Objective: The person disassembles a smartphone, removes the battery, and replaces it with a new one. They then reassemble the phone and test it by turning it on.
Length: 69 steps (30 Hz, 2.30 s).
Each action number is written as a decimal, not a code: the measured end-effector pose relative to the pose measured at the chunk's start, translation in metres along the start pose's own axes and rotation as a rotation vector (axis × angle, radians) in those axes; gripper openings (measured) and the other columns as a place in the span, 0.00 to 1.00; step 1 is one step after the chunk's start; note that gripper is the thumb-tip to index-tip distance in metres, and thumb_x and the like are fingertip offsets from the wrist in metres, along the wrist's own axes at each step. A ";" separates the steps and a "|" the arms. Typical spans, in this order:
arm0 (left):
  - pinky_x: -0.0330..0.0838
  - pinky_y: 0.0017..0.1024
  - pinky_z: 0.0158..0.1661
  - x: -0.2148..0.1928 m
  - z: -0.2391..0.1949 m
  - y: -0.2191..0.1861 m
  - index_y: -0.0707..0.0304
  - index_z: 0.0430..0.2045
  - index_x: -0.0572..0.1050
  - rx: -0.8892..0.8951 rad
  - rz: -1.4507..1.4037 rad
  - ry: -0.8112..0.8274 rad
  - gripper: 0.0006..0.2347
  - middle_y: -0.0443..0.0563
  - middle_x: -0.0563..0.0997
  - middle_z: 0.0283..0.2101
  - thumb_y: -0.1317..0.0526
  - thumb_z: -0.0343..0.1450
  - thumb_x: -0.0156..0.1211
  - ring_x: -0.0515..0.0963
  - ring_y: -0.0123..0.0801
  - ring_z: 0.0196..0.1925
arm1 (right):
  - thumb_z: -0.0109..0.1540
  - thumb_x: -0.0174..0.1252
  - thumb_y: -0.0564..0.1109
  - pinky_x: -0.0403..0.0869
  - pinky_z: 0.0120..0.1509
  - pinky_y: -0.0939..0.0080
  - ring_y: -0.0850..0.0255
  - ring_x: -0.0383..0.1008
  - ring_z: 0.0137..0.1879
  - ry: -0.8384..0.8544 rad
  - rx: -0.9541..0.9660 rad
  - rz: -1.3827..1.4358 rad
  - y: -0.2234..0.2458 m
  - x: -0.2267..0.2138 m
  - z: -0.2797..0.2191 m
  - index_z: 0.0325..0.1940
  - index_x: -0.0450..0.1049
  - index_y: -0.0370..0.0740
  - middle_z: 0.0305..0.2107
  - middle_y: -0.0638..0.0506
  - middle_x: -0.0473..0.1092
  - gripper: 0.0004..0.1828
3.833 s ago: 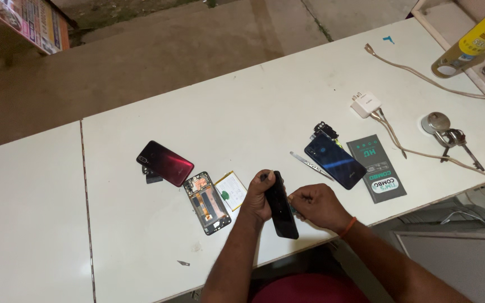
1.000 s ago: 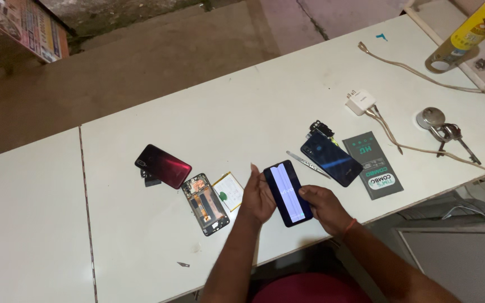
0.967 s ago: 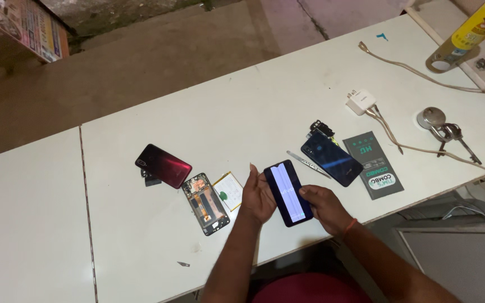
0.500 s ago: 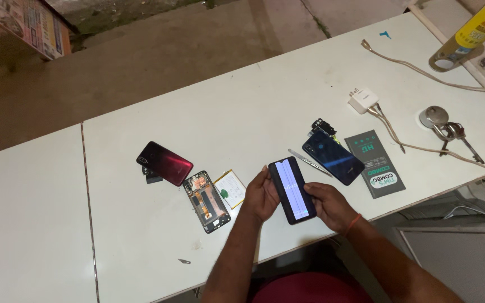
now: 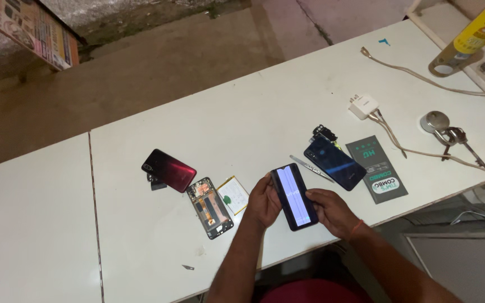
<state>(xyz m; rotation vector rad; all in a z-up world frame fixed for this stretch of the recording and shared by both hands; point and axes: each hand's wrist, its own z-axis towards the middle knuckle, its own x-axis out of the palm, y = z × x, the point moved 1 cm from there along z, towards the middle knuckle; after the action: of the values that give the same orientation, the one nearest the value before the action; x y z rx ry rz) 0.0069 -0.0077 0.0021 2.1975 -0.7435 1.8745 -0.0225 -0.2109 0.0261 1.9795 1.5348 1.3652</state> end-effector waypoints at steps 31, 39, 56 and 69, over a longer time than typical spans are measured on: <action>0.77 0.37 0.53 0.016 -0.003 0.001 0.64 0.48 0.72 -0.009 0.080 -0.075 0.13 0.56 0.82 0.47 0.55 0.77 0.49 0.83 0.38 0.49 | 0.66 0.53 0.44 0.77 0.51 0.63 0.62 0.78 0.45 0.021 0.010 0.032 -0.005 -0.005 0.007 0.49 0.75 0.25 0.38 0.45 0.77 0.16; 0.77 0.37 0.54 0.019 -0.003 0.001 0.64 0.49 0.72 -0.006 0.043 -0.009 0.12 0.55 0.82 0.49 0.57 0.78 0.50 0.83 0.37 0.51 | 0.67 0.53 0.44 0.78 0.46 0.62 0.62 0.78 0.41 0.031 0.019 0.013 -0.009 -0.009 0.010 0.49 0.75 0.27 0.36 0.46 0.77 0.15; 0.78 0.37 0.52 0.015 -0.001 0.001 0.65 0.48 0.72 -0.011 0.064 -0.039 0.13 0.56 0.83 0.48 0.55 0.77 0.49 0.84 0.38 0.49 | 0.67 0.53 0.43 0.78 0.48 0.61 0.61 0.78 0.43 0.047 -0.014 0.029 -0.015 -0.015 0.016 0.51 0.75 0.25 0.37 0.46 0.77 0.16; 0.78 0.36 0.53 0.014 -0.002 0.002 0.65 0.49 0.72 0.002 0.038 -0.001 0.12 0.56 0.82 0.49 0.57 0.78 0.50 0.83 0.38 0.51 | 0.67 0.54 0.43 0.79 0.47 0.61 0.62 0.78 0.41 0.001 0.004 0.003 -0.015 -0.017 0.016 0.52 0.74 0.26 0.38 0.46 0.77 0.16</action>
<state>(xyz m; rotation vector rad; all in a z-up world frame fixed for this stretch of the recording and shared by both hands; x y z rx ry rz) 0.0060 -0.0124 0.0154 2.2002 -0.7894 1.8925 -0.0188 -0.2146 -0.0010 1.9844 1.5367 1.3654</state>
